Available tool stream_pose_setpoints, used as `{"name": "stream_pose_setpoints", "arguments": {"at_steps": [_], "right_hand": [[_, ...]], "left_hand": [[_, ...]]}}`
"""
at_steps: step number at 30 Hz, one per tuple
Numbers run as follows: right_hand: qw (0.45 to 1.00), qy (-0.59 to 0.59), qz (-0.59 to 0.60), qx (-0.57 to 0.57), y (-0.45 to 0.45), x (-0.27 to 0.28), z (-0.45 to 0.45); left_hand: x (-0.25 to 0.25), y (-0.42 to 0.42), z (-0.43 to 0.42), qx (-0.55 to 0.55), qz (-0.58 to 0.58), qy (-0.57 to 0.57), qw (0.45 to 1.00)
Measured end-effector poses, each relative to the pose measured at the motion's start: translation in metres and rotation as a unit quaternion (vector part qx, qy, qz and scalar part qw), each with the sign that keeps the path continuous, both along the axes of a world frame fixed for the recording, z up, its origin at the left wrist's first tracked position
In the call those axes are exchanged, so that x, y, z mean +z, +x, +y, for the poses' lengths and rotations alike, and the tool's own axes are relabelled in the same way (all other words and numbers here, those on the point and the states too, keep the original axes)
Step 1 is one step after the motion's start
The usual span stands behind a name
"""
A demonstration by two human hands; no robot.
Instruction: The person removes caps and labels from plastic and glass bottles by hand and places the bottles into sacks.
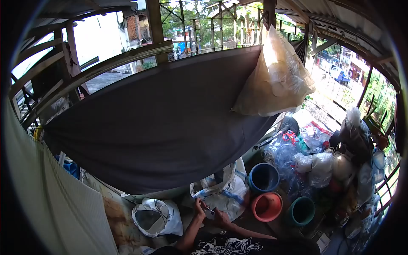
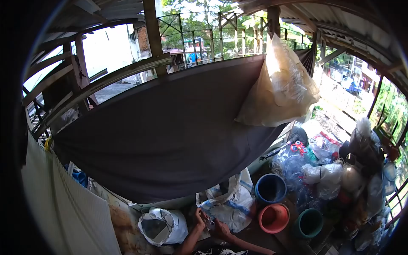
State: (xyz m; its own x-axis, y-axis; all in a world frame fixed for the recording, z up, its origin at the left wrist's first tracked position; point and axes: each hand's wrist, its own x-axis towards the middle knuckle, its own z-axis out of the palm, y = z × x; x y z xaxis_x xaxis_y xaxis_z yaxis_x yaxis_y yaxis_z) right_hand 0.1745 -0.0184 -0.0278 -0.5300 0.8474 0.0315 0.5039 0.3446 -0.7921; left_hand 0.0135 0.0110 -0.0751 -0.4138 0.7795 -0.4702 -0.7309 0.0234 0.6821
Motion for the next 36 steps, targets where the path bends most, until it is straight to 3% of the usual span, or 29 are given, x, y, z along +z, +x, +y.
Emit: {"name": "stream_pose_setpoints", "arguments": {"at_steps": [5,7,8,9,11,12,14,15,16,17,18,19,20,21,23,24,27,28,29,30,31,32,33,34,35,36], "right_hand": [[0.994,-0.049,-0.096,-0.009,-0.017,0.027,-0.008],[0.959,-0.236,0.084,0.133,-0.018,0.017,-0.002],[0.96,-0.232,0.085,0.131,-0.017,0.01,-0.001],[0.859,-0.433,0.203,0.184,-0.014,-0.002,-0.003],[0.703,-0.602,0.308,0.222,-0.017,-0.016,-0.003],[0.652,-0.663,0.321,0.179,-0.019,-0.02,-0.003],[0.529,-0.774,0.338,0.084,-0.015,-0.03,-0.015],[0.525,-0.778,0.337,0.074,-0.021,-0.052,-0.025],[0.752,-0.456,0.456,0.135,-0.037,-0.075,-0.032],[0.818,-0.262,0.481,0.177,-0.043,-0.069,-0.036],[0.849,-0.058,0.498,0.17,-0.049,-0.061,-0.041],[0.656,-0.46,0.561,0.208,-0.053,-0.003,-0.03],[0.33,-0.766,0.511,0.211,-0.059,0.035,-0.021],[0.325,-0.764,0.514,0.214,-0.064,0.039,-0.018],[0.287,-0.755,0.47,0.355,-0.064,0.045,0.001],[0.295,-0.75,0.469,0.362,-0.061,0.04,0.005],[0.662,-0.652,0.324,0.176,-0.048,0.028,-0.001],[0.669,-0.645,0.324,0.176,-0.046,0.032,0.003],[0.828,-0.364,0.327,0.275,-0.046,0.055,0.0],[0.891,-0.049,0.291,0.346,-0.045,0.069,-0.002],[0.891,-0.055,0.288,0.348,-0.046,0.069,0.003],[0.846,-0.334,0.287,0.301,-0.048,0.067,0.007],[0.731,-0.587,0.264,0.227,-0.048,0.067,0.005],[0.798,-0.532,0.224,0.174,-0.042,0.115,0.004],[0.771,-0.554,0.252,0.188,-0.044,0.05,0.01],[0.788,-0.544,0.236,0.165,-0.045,0.027,0.011]], "left_hand": [[0.004,-0.02,-0.01,-0.031,-0.023,-0.049,0.998],[-0.013,-0.035,-0.019,-0.097,-0.034,-0.016,0.995],[-0.02,-0.051,-0.024,-0.179,-0.065,0.024,0.981],[-0.013,-0.056,-0.024,-0.182,-0.064,0.027,0.981],[0.016,-0.059,-0.028,-0.263,-0.201,0.124,0.935],[0.039,-0.058,-0.026,-0.313,-0.262,0.201,0.89],[0.088,-0.052,-0.026,-0.312,-0.281,0.222,0.88],[0.099,-0.048,-0.031,-0.306,-0.295,0.24,0.873],[0.092,-0.047,-0.029,-0.28,-0.331,0.22,0.874],[0.083,-0.047,-0.018,-0.278,-0.335,0.213,0.874],[0.077,-0.049,-0.002,-0.355,-0.403,0.323,0.779],[0.081,-0.054,0.009,-0.421,-0.455,0.423,0.661],[0.108,-0.057,0.007,-0.409,-0.373,0.396,0.733],[0.117,-0.061,-0.002,-0.412,-0.37,0.391,0.735],[0.133,-0.06,0.0,-0.32,-0.316,0.292,0.844],[0.13,-0.061,-0.002,-0.308,-0.339,0.306,0.835],[0.144,-0.062,-0.008,-0.315,-0.305,0.307,0.844],[0.156,-0.06,-0.009,-0.32,-0.304,0.315,0.84],[0.174,-0.055,-0.015,-0.3,-0.289,0.277,0.866],[0.182,-0.049,-0.019,-0.274,-0.275,0.235,0.891],[0.18,-0.043,-0.017,-0.268,-0.28,0.234,0.892],[0.175,-0.037,-0.015,-0.258,-0.16,0.177,0.936],[0.165,-0.033,-0.017,-0.245,-0.037,0.111,0.963],[0.143,-0.034,-0.012,-0.249,-0.041,0.084,0.964],[0.117,-0.032,-0.007,-0.259,-0.06,0.062,0.962],[0.103,-0.028,-0.004,-0.242,-0.073,0.036,0.967]]}}
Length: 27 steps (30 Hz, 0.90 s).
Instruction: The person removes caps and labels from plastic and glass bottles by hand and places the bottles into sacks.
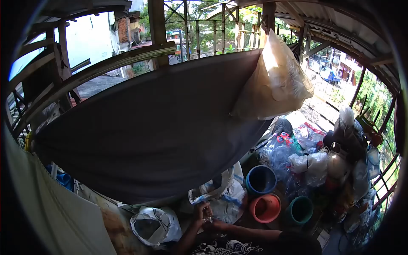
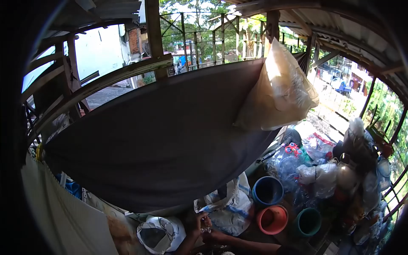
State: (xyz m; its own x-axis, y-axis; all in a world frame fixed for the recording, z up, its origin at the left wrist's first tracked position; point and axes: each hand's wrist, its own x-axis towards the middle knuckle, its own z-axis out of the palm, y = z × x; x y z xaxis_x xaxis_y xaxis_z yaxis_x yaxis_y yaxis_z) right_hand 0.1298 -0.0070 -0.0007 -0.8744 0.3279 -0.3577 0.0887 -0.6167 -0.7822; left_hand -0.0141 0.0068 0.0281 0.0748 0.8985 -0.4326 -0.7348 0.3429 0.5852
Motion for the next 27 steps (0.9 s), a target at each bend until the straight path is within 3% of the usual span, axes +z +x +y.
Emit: {"name": "stream_pose_setpoints", "arguments": {"at_steps": [4,5,6,7,8,12,14,15,17,18,19,20,21,22,23,24,25,26,27], "right_hand": [[0.992,0.112,-0.049,-0.041,0.004,-0.032,0.006],[0.991,0.117,-0.049,-0.045,0.004,-0.045,0.011],[0.927,0.344,-0.147,0.019,0.001,-0.067,0.017],[0.801,0.544,-0.234,0.083,-0.002,-0.071,0.016],[0.804,0.541,-0.234,0.082,-0.001,-0.077,0.009],[0.859,0.433,-0.273,0.019,-0.003,-0.048,-0.005],[0.868,0.403,-0.289,-0.009,0.002,-0.033,0.017],[0.871,0.392,-0.294,-0.017,0.007,-0.032,0.024],[0.915,0.375,-0.125,-0.074,0.015,-0.052,0.034],[0.946,0.277,-0.146,-0.085,0.015,-0.054,0.04],[0.947,0.274,-0.145,-0.088,0.022,-0.034,0.048],[0.977,0.168,-0.121,-0.052,0.033,0.012,0.059],[0.988,0.112,-0.103,-0.034,0.039,0.014,0.062],[0.994,0.055,-0.09,-0.016,0.046,0.015,0.066],[1.0,-0.007,-0.001,-0.027,0.049,-0.017,0.075],[0.998,-0.037,0.042,-0.034,0.048,-0.014,0.073],[0.993,-0.069,0.086,-0.038,0.047,-0.011,0.072],[0.937,-0.264,0.228,0.027,0.038,0.048,0.057],[0.82,-0.439,0.354,0.091,0.03,0.084,0.051]], "left_hand": [[-0.09,0.006,0.019,0.019,0.015,-0.068,0.997],[-0.082,0.016,0.024,0.015,0.016,-0.062,0.998],[-0.071,0.029,0.021,0.046,0.197,-0.057,0.978],[-0.067,0.039,0.016,0.076,0.371,-0.054,0.924],[-0.089,0.043,0.021,0.099,0.44,-0.066,0.89],[-0.168,0.018,0.032,0.056,0.365,-0.124,0.921],[-0.191,-0.01,0.043,0.079,0.131,-0.147,0.977],[-0.177,-0.015,0.047,0.079,0.13,-0.147,0.977],[-0.118,-0.029,0.053,0.094,0.116,-0.142,0.978],[-0.095,-0.032,0.054,0.059,0.123,-0.096,0.986],[-0.067,-0.03,0.057,0.056,0.125,-0.098,0.986],[-0.035,-0.024,0.061,0.001,0.074,-0.019,0.997],[-0.006,-0.019,0.061,-0.053,0.022,0.06,0.997],[0.019,-0.014,0.059,-0.055,0.025,0.054,0.997],[0.043,-0.008,0.058,-0.05,-0.042,0.076,0.995],[0.069,0.003,0.057,-0.045,-0.111,0.098,0.988],[0.103,0.023,0.049,-0.045,-0.11,0.096,0.988],[0.139,0.048,0.037,0.025,-0.129,0.107,0.986],[0.138,0.052,0.043,0.059,-0.139,0.115,0.982]]}}
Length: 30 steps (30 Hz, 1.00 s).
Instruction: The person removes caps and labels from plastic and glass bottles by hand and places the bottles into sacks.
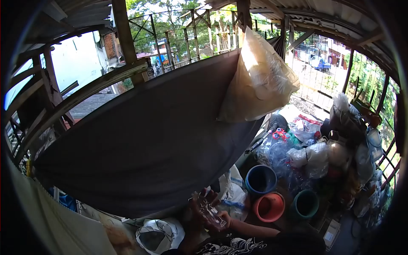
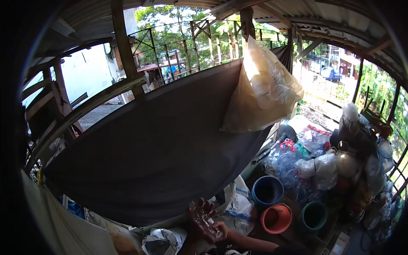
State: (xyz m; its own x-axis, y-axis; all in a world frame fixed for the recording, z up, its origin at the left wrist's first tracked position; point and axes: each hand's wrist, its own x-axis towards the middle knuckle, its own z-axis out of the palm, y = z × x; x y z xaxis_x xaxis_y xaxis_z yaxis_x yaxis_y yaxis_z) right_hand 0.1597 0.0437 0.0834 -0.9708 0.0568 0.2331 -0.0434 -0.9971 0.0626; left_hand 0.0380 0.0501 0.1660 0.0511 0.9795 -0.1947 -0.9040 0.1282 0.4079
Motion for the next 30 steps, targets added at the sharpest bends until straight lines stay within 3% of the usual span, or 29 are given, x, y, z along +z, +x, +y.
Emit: {"name": "stream_pose_setpoints", "arguments": {"at_steps": [1,2,3,4,6,7,9,10,12,13,15,17,18,20,21,23,24,26,27,29,30], "right_hand": [[0.998,0.039,-0.022,-0.034,-0.007,-0.034,0.001],[0.998,0.045,-0.023,-0.034,-0.007,-0.04,0.0],[0.996,0.07,-0.038,-0.03,-0.007,-0.042,0.0],[0.994,0.096,-0.053,-0.024,-0.007,-0.029,0.002],[0.993,0.09,-0.066,-0.026,0.0,-0.03,0.009],[0.981,0.152,-0.111,-0.044,0.001,-0.054,0.01],[0.964,0.21,-0.149,-0.059,0.007,-0.038,0.004],[0.925,0.301,-0.211,-0.097,0.016,-0.028,0.004],[0.871,0.39,-0.268,-0.135,0.023,-0.022,0.009],[0.828,0.468,-0.27,-0.153,0.02,-0.039,0.009],[0.781,0.54,-0.265,-0.167,0.011,-0.064,0.008],[0.759,0.471,-0.439,-0.093,0.003,-0.081,0.008],[0.76,0.47,-0.44,-0.09,0.0,-0.084,0.009],[0.478,0.769,-0.418,-0.071,-0.008,-0.094,0.011],[0.481,0.767,-0.42,-0.066,-0.016,-0.114,0.009],[0.312,0.843,-0.418,-0.131,-0.037,-0.17,0.006],[0.31,0.844,-0.417,-0.13,-0.034,-0.15,0.005],[0.516,0.666,-0.523,-0.128,-0.024,-0.072,0.001],[0.516,0.667,-0.522,-0.128,-0.024,-0.073,0.002],[0.596,0.632,-0.448,-0.212,-0.018,-0.075,0.0],[0.595,0.633,-0.448,-0.21,-0.013,-0.076,0.004]], "left_hand": [[-0.001,0.004,0.006,0.034,-0.014,0.006,0.999],[-0.036,-0.003,0.033,-0.134,-0.188,0.191,0.954],[-0.056,-0.01,0.049,-0.29,-0.342,0.359,0.818],[-0.056,-0.018,0.052,-0.291,-0.34,0.365,0.816],[-0.054,-0.036,0.054,-0.272,-0.182,0.318,0.89],[-0.058,-0.035,0.047,-0.266,-0.182,0.318,0.892],[-0.059,-0.035,0.03,-0.174,-0.119,0.15,0.966],[-0.064,-0.036,0.028,-0.172,-0.116,0.151,0.966],[-0.08,-0.036,0.02,-0.129,0.03,0.043,0.99],[-0.094,-0.034,0.016,-0.087,0.06,-0.039,0.994],[-0.114,-0.034,0.014,-0.084,0.075,-0.082,0.99],[-0.126,-0.034,0.012,-0.063,0.084,-0.147,0.984],[-0.125,-0.03,0.011,-0.062,0.083,-0.15,0.983],[-0.126,-0.018,0.009,0.056,0.307,-0.196,0.93],[-0.123,-0.012,0.006,0.053,0.304,-0.201,0.93],[-0.113,-0.007,0.005,0.104,0.536,-0.215,0.81],[-0.11,-0.006,0.004,0.105,0.535,-0.215,0.811],[-0.105,-0.012,0.005,0.121,0.575,-0.185,0.788],[-0.109,-0.02,0.009,0.123,0.575,-0.184,0.788],[-0.114,-0.038,0.013,-0.034,0.465,-0.11,0.878],[-0.111,-0.043,0.012,-0.033,0.463,-0.111,0.879]]}}
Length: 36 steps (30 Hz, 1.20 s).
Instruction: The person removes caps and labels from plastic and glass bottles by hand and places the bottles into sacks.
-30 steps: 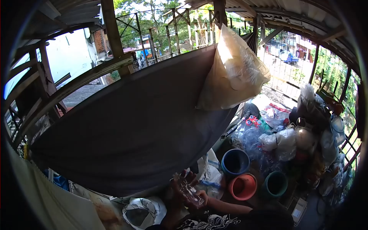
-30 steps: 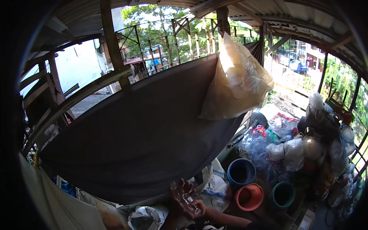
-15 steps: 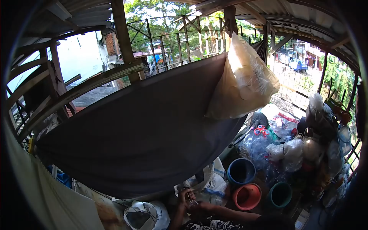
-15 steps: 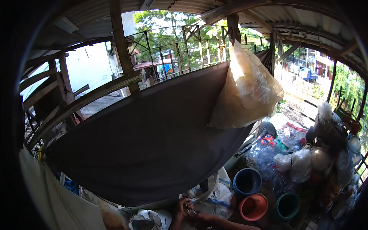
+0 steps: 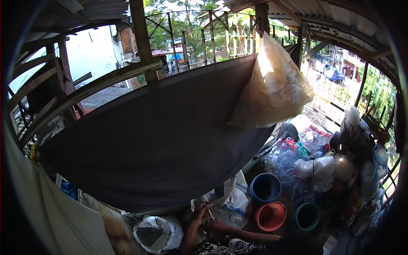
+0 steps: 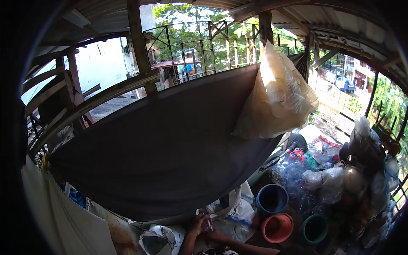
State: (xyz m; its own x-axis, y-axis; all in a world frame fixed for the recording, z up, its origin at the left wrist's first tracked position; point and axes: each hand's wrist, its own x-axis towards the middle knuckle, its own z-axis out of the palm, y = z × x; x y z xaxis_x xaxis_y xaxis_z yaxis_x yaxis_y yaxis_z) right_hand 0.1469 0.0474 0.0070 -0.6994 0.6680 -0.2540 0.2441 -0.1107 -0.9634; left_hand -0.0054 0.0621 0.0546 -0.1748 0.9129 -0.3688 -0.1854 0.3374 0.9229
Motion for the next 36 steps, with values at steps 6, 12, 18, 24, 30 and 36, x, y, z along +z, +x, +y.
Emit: {"name": "stream_pose_setpoints", "arguments": {"at_steps": [6,12,18,24,30,36], "right_hand": [[0.777,-0.592,0.188,0.102,0.026,0.038,0.012],[0.595,-0.602,0.456,0.276,0.009,0.063,0.015],[0.941,-0.206,0.221,0.152,0.028,0.051,0.019],[0.974,-0.213,0.007,0.077,0.019,-0.003,0.018],[0.968,0.058,-0.218,0.106,0.004,-0.061,0.017],[0.949,0.121,-0.288,0.042,-0.012,-0.05,0.013]], "left_hand": [[0.05,0.026,-0.001,-0.074,-0.494,0.126,0.857],[0.049,0.026,0.047,-0.339,-0.658,0.226,0.633],[0.061,0.033,0.021,-0.117,-0.413,0.086,0.899],[-0.019,0.047,0.023,-0.008,-0.203,-0.027,0.979],[-0.18,0.046,0.034,0.168,0.166,-0.019,0.972],[-0.159,0.034,0.03,0.25,0.26,-0.001,0.933]]}}
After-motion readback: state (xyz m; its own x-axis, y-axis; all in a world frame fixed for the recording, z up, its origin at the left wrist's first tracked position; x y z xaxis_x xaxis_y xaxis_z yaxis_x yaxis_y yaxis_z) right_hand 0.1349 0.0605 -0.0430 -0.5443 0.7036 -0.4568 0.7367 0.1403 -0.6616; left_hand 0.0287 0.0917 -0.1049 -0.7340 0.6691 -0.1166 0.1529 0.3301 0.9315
